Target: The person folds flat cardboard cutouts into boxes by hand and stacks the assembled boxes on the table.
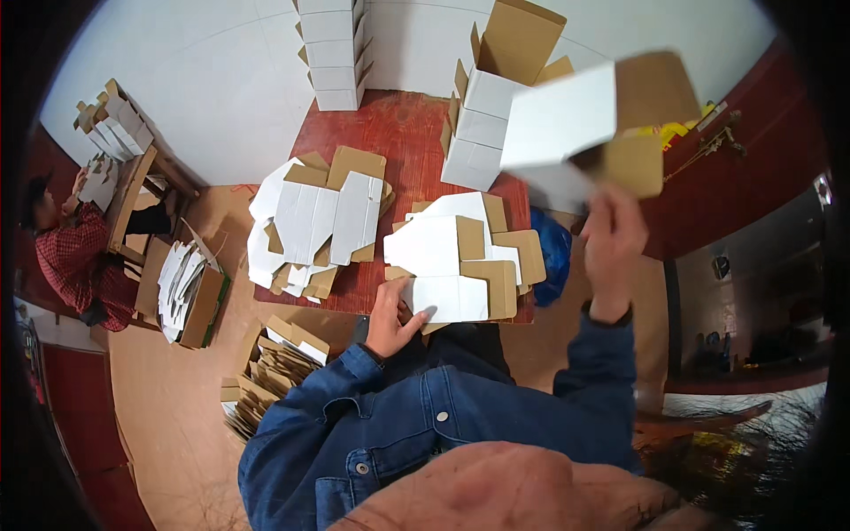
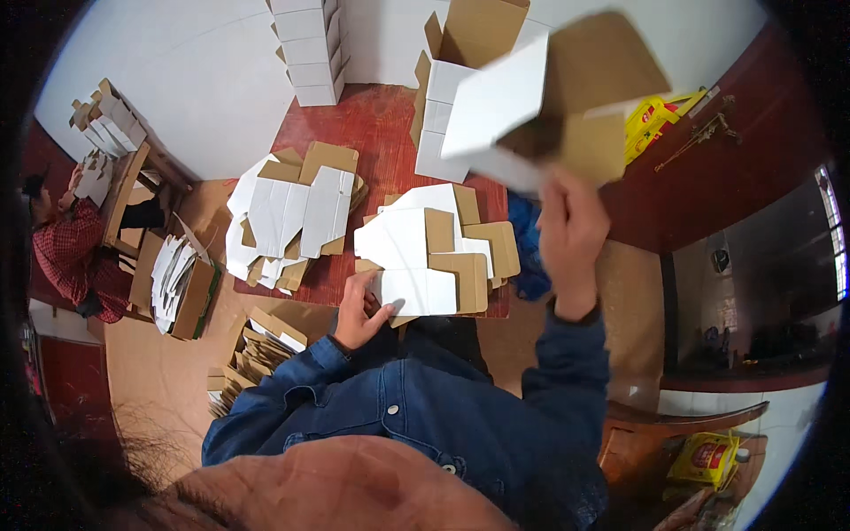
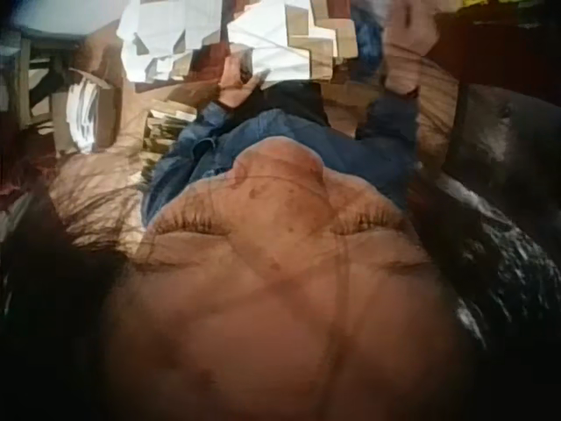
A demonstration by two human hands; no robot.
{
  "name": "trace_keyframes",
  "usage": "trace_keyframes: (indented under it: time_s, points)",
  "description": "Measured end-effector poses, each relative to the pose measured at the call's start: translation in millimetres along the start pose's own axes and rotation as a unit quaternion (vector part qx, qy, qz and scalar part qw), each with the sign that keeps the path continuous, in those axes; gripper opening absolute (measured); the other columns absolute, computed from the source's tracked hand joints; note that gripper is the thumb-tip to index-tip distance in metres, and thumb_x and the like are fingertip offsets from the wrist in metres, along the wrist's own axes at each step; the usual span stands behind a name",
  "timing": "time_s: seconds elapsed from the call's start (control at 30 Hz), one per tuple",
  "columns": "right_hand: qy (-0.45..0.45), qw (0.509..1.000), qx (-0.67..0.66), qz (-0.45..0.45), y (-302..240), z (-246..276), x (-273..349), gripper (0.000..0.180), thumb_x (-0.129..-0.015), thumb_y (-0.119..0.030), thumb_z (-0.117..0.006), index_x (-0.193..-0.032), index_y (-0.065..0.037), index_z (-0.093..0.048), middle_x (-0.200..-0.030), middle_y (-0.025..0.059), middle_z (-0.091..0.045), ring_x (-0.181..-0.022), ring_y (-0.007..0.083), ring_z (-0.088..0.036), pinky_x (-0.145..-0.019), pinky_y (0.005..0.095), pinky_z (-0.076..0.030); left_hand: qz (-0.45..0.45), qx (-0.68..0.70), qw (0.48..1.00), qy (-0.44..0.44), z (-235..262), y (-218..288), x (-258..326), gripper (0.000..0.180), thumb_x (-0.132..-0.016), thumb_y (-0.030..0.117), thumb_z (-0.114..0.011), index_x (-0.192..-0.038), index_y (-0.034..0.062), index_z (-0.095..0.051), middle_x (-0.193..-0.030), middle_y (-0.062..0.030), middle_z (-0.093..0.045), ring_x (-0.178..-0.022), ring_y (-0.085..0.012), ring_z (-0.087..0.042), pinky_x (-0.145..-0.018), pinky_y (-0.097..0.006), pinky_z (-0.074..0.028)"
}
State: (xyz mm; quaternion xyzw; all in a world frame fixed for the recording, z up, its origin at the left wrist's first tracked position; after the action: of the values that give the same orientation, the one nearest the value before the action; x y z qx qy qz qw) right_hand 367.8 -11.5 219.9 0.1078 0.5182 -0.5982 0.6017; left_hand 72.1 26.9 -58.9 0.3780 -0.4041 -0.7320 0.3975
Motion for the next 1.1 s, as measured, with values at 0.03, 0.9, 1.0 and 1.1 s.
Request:
trace_keyframes:
  time_s: [0.03,0.9,1.0,1.1]
  points:
    - [0.022,0.997,0.006,0.069,-3.1,5.4,-23.3,0.015,-0.097,-0.006,-0.063,-0.109,-0.003,-0.07,-0.074,0.0008,-0.06,-0.056,0.0111,-0.045,-0.054,0.0246,-0.04,-0.008,-0.013,1.0,0.008,0.2,3.3,-0.2,0.067,-0.086,0.017,-0.079,-0.143,0.0019,-0.047,-0.123,-0.0144,-0.051,-0.081,-0.0196,-0.054,-0.069,-0.028,-0.049]
    - [-0.048,0.987,0.126,0.091,35.9,-96.4,-175.8,0.023,-0.1,-0.023,-0.058,-0.112,-0.01,-0.073,-0.103,0.0019,-0.073,-0.089,0.0208,-0.065,-0.08,0.0305,-0.05,-0.02,-0.053,0.998,0.012,0.0,-0.5,0.2,0.055,-0.088,0.013,-0.076,-0.138,0.0034,-0.055,-0.128,-0.0151,-0.054,-0.083,-0.0217,-0.058,-0.067,-0.027,-0.053]
    - [-0.053,0.987,0.125,0.08,39.8,-97.4,-177.3,0.024,-0.1,-0.024,-0.058,-0.112,-0.01,-0.073,-0.104,0.0018,-0.073,-0.09,0.0209,-0.066,-0.08,0.0302,-0.05,-0.03,-0.057,0.998,0.017,-0.5,-0.9,-0.1,0.052,-0.087,0.01,-0.076,-0.134,0.0025,-0.057,-0.129,-0.0146,-0.054,-0.082,-0.0204,-0.058,-0.067,-0.026,-0.051]
    - [-0.058,0.988,0.125,0.069,41.6,-98.2,-178.3,0.024,-0.1,-0.025,-0.057,-0.112,-0.01,-0.073,-0.105,0.0018,-0.073,-0.09,0.0209,-0.066,-0.081,0.0299,-0.05,-0.04,-0.06,0.997,0.022,-1.0,-1.2,-0.3,0.049,-0.086,0.008,-0.075,-0.131,0.0016,-0.059,-0.129,-0.0141,-0.054,-0.081,-0.0191,-0.057,-0.067,-0.026,-0.05]
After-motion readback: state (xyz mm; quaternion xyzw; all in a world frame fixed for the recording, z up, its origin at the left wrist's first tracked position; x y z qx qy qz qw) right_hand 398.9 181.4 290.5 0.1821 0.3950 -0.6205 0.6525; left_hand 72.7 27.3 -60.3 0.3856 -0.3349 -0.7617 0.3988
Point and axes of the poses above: each hand's wrist, its own x-axis away from the middle knuckle, its own z-axis out of the back of the hand, y = z × x, the point moved 8 cm from there along -x, towards the middle knuckle
